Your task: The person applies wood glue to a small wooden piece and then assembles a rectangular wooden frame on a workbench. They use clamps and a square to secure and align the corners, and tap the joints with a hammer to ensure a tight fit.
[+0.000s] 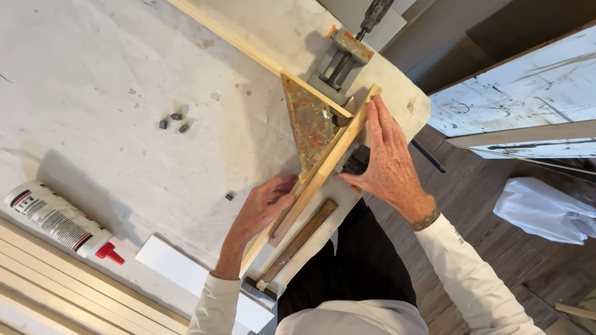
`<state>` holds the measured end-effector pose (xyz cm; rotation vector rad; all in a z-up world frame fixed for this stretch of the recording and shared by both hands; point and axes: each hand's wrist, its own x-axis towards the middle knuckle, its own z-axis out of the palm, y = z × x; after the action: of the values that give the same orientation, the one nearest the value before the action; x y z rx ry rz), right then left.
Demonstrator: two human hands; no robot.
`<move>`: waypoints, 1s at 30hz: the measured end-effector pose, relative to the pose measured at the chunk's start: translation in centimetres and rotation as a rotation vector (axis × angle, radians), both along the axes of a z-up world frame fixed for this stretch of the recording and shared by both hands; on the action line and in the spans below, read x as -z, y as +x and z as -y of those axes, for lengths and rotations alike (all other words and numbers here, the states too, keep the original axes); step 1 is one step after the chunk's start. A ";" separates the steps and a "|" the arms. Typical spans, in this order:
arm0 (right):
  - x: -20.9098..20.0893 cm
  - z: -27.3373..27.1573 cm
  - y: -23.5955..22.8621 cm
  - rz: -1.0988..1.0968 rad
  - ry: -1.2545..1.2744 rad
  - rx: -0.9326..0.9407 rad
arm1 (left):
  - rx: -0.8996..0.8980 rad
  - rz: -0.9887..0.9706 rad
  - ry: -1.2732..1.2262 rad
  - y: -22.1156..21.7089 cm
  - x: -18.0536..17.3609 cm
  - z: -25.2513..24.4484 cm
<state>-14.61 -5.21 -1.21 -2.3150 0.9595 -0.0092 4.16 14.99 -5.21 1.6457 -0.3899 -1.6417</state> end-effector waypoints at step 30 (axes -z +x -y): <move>1.9 -1.9 -1.0 0.331 -0.206 -0.029 | -0.027 0.123 0.009 -1.0 0.4 1.1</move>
<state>-15.56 -3.36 -3.08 -2.4101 0.7853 -0.4850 3.19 13.91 -5.65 1.7568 -0.4201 -1.5286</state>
